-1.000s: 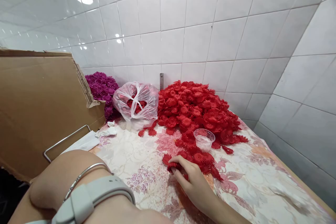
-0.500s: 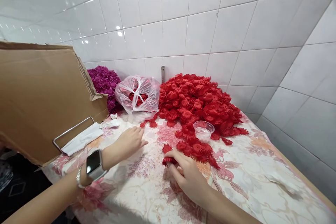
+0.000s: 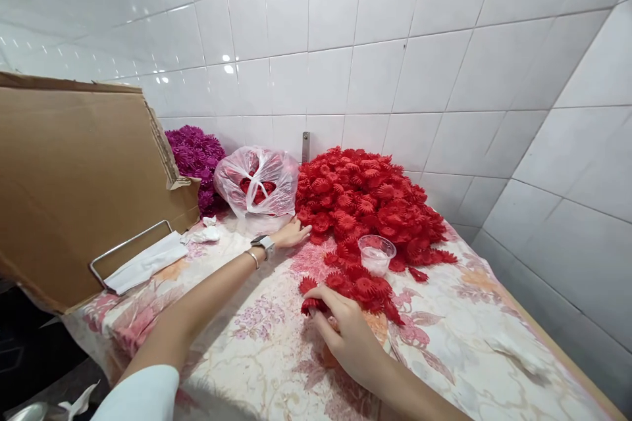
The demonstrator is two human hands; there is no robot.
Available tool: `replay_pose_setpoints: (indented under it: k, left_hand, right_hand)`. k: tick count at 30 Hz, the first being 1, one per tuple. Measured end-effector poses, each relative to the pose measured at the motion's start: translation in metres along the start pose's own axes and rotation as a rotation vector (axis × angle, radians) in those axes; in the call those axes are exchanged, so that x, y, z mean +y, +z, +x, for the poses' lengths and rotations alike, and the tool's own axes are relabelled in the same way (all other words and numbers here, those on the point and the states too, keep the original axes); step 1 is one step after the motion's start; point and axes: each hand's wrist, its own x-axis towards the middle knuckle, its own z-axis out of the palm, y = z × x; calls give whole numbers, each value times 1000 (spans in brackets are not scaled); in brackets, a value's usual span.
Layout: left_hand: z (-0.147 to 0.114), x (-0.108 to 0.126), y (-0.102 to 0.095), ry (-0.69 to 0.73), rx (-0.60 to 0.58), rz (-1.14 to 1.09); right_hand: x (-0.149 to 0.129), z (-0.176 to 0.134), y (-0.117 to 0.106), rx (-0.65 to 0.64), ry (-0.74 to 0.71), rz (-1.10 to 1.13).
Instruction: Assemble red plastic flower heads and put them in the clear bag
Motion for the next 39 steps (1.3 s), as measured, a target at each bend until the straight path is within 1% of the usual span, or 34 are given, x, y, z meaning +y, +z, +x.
replay_pose_setpoints:
  k: [2,5,9,13,15,17,19,21,23,26,29,31,33,36,38,39]
  left_hand:
    - [9,16,0,80,20,55]
    - [7,30,-4,173,41,148]
    - [-16,36,-16,239,68,253]
    - [-50,43,-22,377,58,276]
    - [-66,47,-21,502,7,249]
    - [-79,54,-19,706,-94,169]
    - [-88,62,-17,862,-195,77]
    - [-92,74,-14,942,-244,21]
    - [-91,89,-9,989,-253,10]
    - [-82,109,2,1057,-256,55]
    - [-71,118,13,1081,-206,116]
    - [-68,116,15,1062,-149,166]
    - [-67,108,14,1033,-96,221]
    - [-68,89,4,960,-40,264]
    - [-71,74,-4,894,-11,257]
    - [-73,67,-8,862,3,251]
  right_hand:
    - [1,1,0,3,-18,-22]
    - [4,0,2,7,-51,-77]
    - [9,-5,5,-6,-155,-190]
    - [6,-9,10,-30,-373,-359]
    - [1,-10,11,-19,-515,-428]
    - [-4,-12,13,-4,-653,-473]
    - [-9,-13,14,-4,-755,-499]
    - [-12,-13,14,-24,-799,-520]
    - [-14,-13,13,-40,-805,-543]
    - [-14,-12,12,-39,-793,-564]
    - [-12,-12,12,-24,-795,-566]
    - [-12,-12,12,2,-821,-573]
    - [-13,-13,14,30,-869,-591]
    - [-16,-14,14,52,-981,-633]
    - [-17,-12,10,81,-1042,-630]
    - [-17,-10,5,113,-1046,-600]
